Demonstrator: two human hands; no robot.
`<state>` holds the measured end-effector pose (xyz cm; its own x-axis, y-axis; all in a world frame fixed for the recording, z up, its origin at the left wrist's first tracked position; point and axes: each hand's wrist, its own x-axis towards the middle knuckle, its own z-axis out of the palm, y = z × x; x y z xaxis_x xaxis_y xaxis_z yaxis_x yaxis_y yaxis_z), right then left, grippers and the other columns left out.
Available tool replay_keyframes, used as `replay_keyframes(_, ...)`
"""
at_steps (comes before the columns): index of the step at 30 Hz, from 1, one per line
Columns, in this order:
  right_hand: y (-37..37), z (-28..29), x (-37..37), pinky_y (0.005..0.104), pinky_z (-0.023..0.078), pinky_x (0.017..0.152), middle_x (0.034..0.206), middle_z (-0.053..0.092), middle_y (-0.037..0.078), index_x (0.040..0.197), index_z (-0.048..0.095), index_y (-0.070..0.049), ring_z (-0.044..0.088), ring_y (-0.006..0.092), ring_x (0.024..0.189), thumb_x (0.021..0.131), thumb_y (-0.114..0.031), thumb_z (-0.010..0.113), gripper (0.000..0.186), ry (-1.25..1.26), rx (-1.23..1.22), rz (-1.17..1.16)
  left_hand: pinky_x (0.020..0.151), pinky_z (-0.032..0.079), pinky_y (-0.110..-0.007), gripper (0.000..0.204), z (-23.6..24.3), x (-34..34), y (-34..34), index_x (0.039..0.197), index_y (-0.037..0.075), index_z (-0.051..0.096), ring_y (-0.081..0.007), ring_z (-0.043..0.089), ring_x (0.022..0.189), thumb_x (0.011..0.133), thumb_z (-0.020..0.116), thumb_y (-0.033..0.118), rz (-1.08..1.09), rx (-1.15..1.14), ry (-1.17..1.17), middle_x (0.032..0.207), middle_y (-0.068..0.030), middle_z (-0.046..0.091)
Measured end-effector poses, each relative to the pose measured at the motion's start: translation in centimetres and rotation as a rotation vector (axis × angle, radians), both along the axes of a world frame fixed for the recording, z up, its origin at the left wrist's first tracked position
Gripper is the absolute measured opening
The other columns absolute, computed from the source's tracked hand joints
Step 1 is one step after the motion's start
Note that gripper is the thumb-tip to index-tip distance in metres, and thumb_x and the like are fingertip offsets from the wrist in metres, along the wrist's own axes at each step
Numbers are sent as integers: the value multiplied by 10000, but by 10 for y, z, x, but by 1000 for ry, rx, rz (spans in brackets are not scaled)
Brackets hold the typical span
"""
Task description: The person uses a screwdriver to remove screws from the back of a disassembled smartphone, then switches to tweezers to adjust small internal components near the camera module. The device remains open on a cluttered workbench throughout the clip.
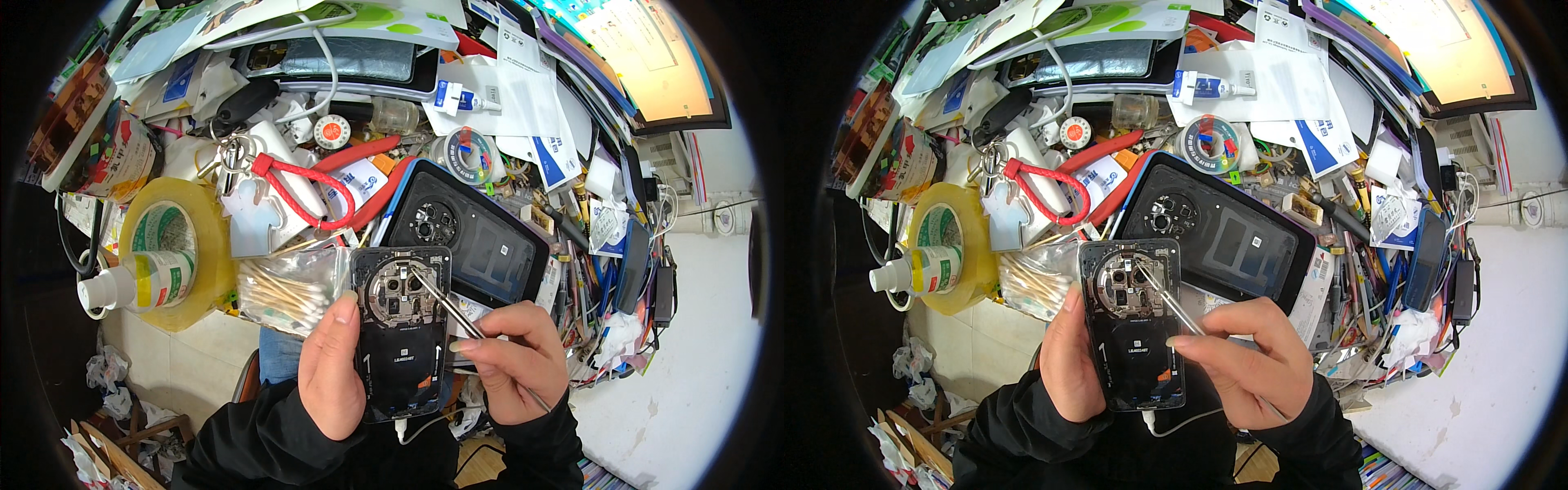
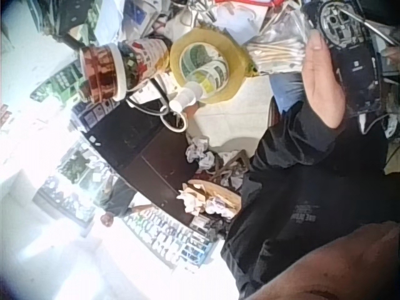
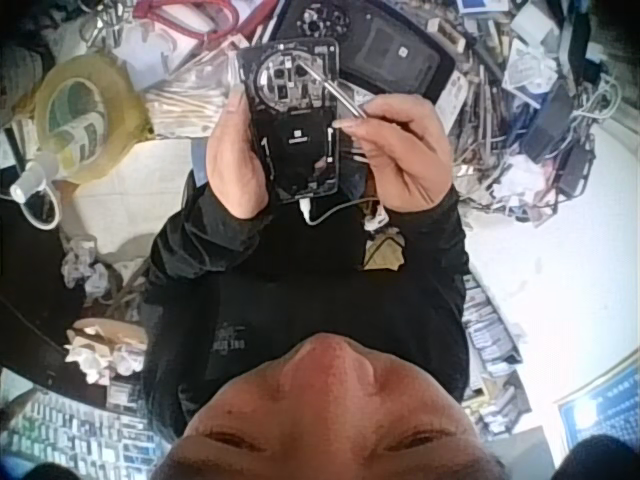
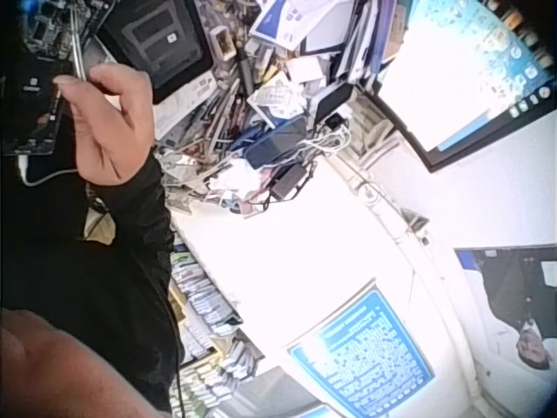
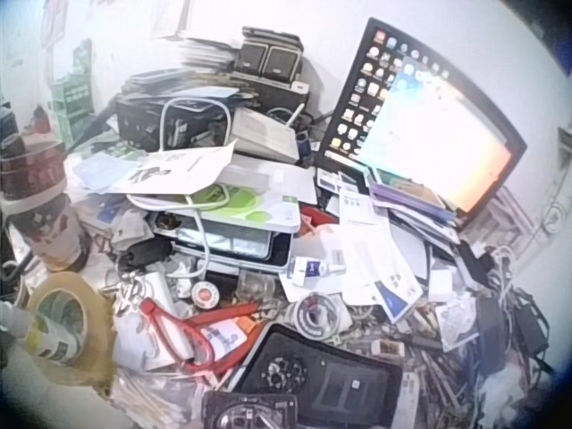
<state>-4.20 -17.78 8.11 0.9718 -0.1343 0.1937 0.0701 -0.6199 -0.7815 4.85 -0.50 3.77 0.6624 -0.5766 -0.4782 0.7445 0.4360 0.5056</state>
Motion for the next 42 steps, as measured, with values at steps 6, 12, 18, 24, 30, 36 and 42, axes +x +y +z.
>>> replay_keyframes(6, 1, 3, 0, 307, 501, 742, 1049, 651, 106, 1120, 772, -57, 629, 232, 876, 821, 83, 760, 330, 11, 17, -6, 822, 596, -311, 507, 2, 0, 1, 1338, -72, 543, -208, 726, 926, 1138, 285, 317, -2, 26, -32, 1152, -185, 708)
replay_keyframes(12, 5, 10, -2, 308, 515, 712, 1003, 684, 121, 1087, 762, -17, 655, 238, 826, 830, 68, 762, 271, -15, 7, -85, 964, 555, -384, 553, -2, 2, 2, 1390, -49, 511, -251, 695, 1066, 1116, 254, 358, -83, 25, 18, 1239, -186, 678)
replay_keyframes(18, -3, 9, -9, 284, 552, 681, 909, 732, 187, 1117, 688, 82, 702, 192, 763, 1011, -128, 639, 241, -91, 325, -295, 946, 581, -394, 430, -4, 3, 4, 1388, -69, 501, -260, 721, 1042, 1077, 444, 223, -198, 52, -95, 1196, -204, 698)
replay_keyframes(24, -8, -9, -24, 303, 571, 634, 954, 725, 240, 1143, 612, 93, 697, 203, 722, 1068, -195, 543, 305, -181, 516, -320, 905, 543, -262, 502, 3, 12, 14, 1394, -32, 497, -105, 658, 1039, 928, 657, -124, -422, 63, -124, 1208, -79, 699)
replay_keyframes(30, -10, -29, -53, 308, 575, 581, 880, 728, 235, 1118, 600, 72, 701, 213, 656, 1062, -173, 559, 254, -176, 644, -383, 748, 563, -234, 504, 2, 8, 16, 1418, -23, 472, -85, 661, 942, 948, 627, -115, -603, 148, -153, 1186, -66, 692)
replay_keyframes(36, -9, -41, -70, 287, 575, 607, 863, 730, 227, 1109, 599, 68, 703, 200, 661, 1060, -172, 566, 248, -113, 752, -432, 1020, 477, -268, 484, 3, 4, 12, 1394, -60, 495, -114, 622, 1141, 936, 641, -120, -667, 192, -130, 1229, -77, 684)
replay_keyframes(42, -13, -47, -70, 282, 560, 651, 874, 742, 185, 1082, 672, 67, 701, 191, 718, 1027, -140, 610, 223, -125, 751, -371, 1008, 487, -265, 496, 3, 2, 8, 1390, -61, 506, -115, 629, 1138, 922, 653, -135, -666, 274, -96, 1242, -84, 684)
